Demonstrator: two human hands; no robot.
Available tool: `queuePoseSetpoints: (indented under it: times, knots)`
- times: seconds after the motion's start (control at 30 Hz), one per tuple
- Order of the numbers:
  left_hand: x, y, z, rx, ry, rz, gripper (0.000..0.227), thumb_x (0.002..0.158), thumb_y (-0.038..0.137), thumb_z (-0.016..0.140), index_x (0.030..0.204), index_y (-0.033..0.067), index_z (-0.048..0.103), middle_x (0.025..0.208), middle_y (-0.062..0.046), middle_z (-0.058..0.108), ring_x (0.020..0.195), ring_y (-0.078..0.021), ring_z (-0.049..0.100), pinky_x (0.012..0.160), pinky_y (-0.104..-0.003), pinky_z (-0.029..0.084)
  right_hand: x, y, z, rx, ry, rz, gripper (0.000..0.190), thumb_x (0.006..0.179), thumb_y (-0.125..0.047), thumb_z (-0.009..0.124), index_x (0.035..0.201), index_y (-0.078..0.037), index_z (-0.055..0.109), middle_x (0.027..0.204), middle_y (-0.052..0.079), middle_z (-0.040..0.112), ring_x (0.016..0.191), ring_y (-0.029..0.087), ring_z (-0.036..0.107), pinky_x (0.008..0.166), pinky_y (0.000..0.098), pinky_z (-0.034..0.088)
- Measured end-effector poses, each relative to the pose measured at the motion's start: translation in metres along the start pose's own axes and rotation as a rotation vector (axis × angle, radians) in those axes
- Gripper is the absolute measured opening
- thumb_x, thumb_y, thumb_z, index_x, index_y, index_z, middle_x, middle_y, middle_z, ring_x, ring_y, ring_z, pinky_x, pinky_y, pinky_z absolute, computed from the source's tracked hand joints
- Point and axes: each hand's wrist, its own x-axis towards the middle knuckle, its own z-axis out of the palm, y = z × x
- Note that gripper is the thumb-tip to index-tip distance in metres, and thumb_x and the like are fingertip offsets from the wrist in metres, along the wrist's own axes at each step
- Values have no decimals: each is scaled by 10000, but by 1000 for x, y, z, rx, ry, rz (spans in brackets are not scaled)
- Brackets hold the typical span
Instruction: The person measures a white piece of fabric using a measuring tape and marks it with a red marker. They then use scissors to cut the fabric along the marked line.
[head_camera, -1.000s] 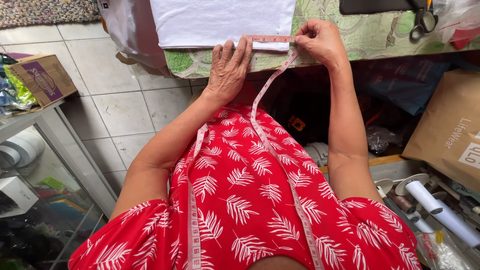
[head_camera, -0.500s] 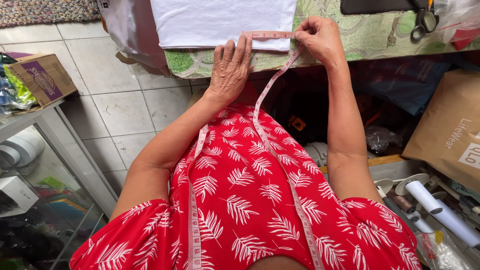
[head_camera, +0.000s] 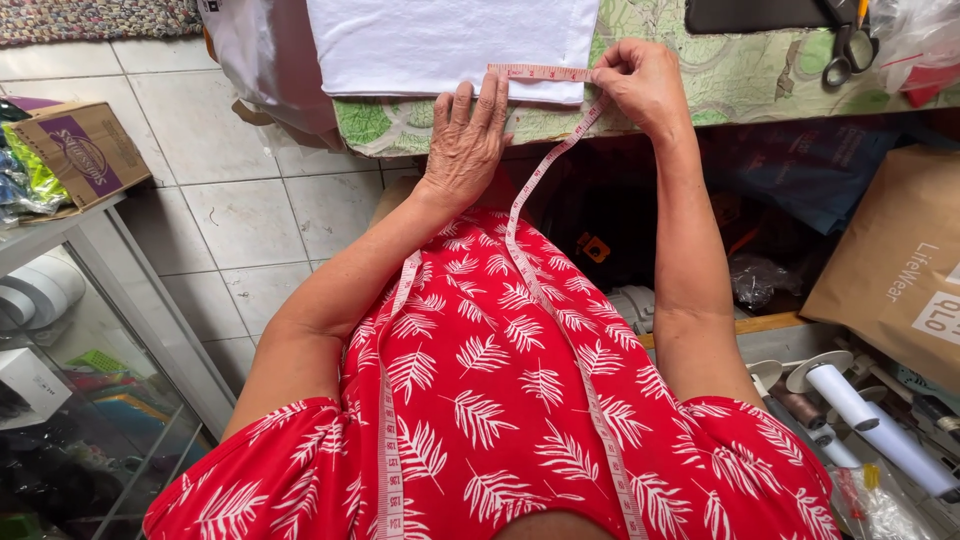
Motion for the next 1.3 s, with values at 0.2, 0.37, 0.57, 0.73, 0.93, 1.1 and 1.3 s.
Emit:
queuePoseSetpoints:
  times: [0.2, 0.37, 0.57, 0.73, 0.93, 1.1, 1.3]
  knots:
    - [1, 0, -4, 9, 6, 4, 816, 1018, 483, 820, 1555, 9, 429, 1545, -143, 458, 1265, -323, 531, 1068, -477, 415, -1, -3, -1, 0, -3, 24, 94, 926, -122, 707, 857, -185, 705, 725, -79, 646, 666, 11, 578, 629, 202, 470]
    - [1, 2, -4, 35, -5, 4, 800, 1029, 489, 789, 1552, 0, 433, 1528, -149, 471, 1270, -331, 531, 1073, -491, 410, -1, -1, 0, -18, 0, -21, 92, 934, -123, 704, 856, -173, 710, 704, -66, 659, 656, 17, 596, 658, 211, 491]
    - [0, 4, 4, 32, -10, -4, 808, 1009, 486, 801, 1554, 7, 444, 1542, -147, 468, 1282, -334, 528, 1092, -503, 393, 0, -1, 1, -28, 14, -9, 91, 912, -112, 699, 848, -175, 704, 699, -71, 659, 647, 12, 587, 637, 210, 481]
    - [1, 5, 1, 31, 15, -19, 734, 1037, 471, 744, 1539, 14, 465, 1513, -134, 498, 1276, -330, 525, 1082, -505, 396, -8, -7, -4, -14, 48, -61, 59, 959, -112, 679, 922, -156, 690, 848, -20, 683, 772, 77, 624, 754, 268, 523]
    - [-2, 9, 12, -5, 24, -53, 734, 1025, 462, 760, 1551, 42, 468, 1543, -127, 477, 1328, -318, 490, 1115, -513, 363, -3, -6, 1, 10, 387, -178, 142, 965, -55, 588, 1077, -79, 672, 1069, 64, 617, 977, 166, 627, 876, 293, 548]
    - [-2, 11, 11, -20, -19, -56, 753, 1038, 453, 748, 1571, 25, 433, 1580, -147, 440, 1396, -316, 444, 1144, -524, 320, -1, -45, 36, 91, 293, -233, 161, 926, 50, 678, 1053, -47, 674, 1134, 113, 586, 987, 206, 665, 905, 237, 652]
    - [0, 6, 0, -4, 46, -42, 650, 1042, 348, 687, 1537, -6, 458, 1541, -155, 488, 1358, -310, 508, 1129, -503, 367, 10, -66, 79, -38, 228, -540, 69, 925, -32, 722, 923, -92, 688, 878, 45, 709, 788, 153, 652, 681, 292, 547]
